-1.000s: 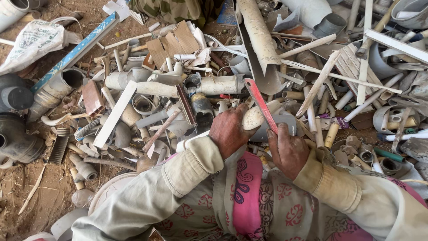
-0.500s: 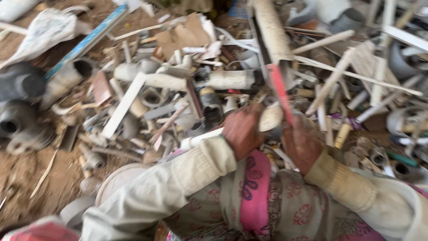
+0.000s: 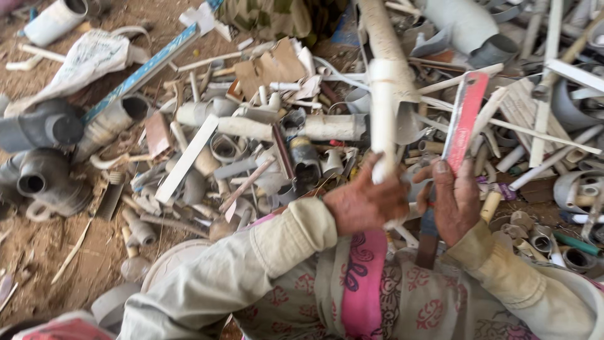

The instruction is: The person saws through white plastic pipes using a handheld saw, repeatedly filing down the edges of the cut pipes while sitting among a large pile of scrap PVC materials.

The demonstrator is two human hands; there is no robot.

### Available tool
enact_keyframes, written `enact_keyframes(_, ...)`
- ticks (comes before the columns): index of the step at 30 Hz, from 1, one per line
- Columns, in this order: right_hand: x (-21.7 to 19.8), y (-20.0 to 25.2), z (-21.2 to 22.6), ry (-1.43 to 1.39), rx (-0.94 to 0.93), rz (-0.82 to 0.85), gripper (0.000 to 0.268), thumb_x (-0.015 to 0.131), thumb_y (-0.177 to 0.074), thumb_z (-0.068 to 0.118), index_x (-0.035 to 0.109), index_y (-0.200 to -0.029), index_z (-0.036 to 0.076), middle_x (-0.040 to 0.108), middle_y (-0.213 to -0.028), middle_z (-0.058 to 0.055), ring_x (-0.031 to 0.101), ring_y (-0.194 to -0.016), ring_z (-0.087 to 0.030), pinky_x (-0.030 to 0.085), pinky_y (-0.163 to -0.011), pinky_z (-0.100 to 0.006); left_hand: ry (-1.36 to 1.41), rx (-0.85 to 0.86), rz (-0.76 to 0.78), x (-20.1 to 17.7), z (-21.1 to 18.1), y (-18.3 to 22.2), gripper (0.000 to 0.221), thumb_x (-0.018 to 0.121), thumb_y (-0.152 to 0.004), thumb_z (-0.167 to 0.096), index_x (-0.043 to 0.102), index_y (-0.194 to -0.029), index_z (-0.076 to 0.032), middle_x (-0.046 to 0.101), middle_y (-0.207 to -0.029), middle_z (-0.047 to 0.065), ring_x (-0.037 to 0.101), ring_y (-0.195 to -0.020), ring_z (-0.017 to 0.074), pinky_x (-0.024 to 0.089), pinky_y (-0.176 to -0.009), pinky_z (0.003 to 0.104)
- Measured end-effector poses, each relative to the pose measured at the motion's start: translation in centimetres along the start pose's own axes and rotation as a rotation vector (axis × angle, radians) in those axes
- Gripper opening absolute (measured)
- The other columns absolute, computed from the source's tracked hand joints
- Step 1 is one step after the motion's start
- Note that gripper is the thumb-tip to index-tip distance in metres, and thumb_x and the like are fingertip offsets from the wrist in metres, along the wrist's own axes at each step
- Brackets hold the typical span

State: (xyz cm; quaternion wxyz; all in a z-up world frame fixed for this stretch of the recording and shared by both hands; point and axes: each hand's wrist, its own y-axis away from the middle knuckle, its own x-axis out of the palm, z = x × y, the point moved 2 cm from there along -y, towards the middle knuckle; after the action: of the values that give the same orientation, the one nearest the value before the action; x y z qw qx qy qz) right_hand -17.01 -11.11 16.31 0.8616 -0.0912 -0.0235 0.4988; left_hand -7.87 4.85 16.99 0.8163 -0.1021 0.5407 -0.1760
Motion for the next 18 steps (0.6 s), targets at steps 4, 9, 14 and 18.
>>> enact_keyframes(4,-1.0,0.2,-1.7,0.101,-0.054,-0.047,0.036,0.042,-0.115,0.035,0.054,-0.116,0.002,0.059,-0.086,-0.006,0.054,-0.069,-0.011,0.047,-0.058,-0.028,-0.13,0.228,-0.014,0.3,-2.2,0.1,0.02,0.07,-0.086,-0.023,0.071,-0.106,-0.023,0.066,-0.13,0.002,0.048,-0.143,0.0251,0.03,-0.123,0.067)
enact_keyframes(9,-1.3,-0.3,-2.0,0.052,0.011,-0.042,0.037,0.056,-0.108,0.037,0.055,-0.118,0.002,0.057,-0.082,-0.004,0.05,-0.069,-0.009,0.043,-0.055,-0.027,-0.088,0.348,0.036,1.8,-2.5,0.4,0.011,0.066,-0.089,-0.028,0.071,-0.099,-0.024,0.065,-0.119,0.003,0.049,-0.141,0.029,0.032,-0.119,0.072)
enact_keyframes(14,-0.8,-0.4,-0.7,0.017,-0.029,-0.022,0.044,0.073,-0.093,0.029,0.049,-0.118,0.002,0.063,-0.092,-0.003,0.06,-0.072,-0.008,0.051,-0.058,-0.024,-0.133,0.364,0.011,2.0,-2.8,0.5,0.02,0.064,-0.091,-0.029,0.068,-0.11,-0.023,0.063,-0.124,0.005,0.05,-0.139,0.0265,0.035,-0.119,0.069)
enact_keyframes(18,-1.1,-0.7,-2.1,-0.045,-0.077,-0.003,0.042,0.071,-0.098,0.025,0.05,-0.126,0.001,0.063,-0.102,-0.005,0.059,-0.086,-0.009,0.052,-0.074,-0.025,-0.077,0.261,-0.126,0.5,-2.6,0.2,0.032,0.063,-0.097,-0.027,0.064,-0.128,-0.018,0.06,-0.142,0.009,0.05,-0.14,0.028,0.044,-0.113,0.058)
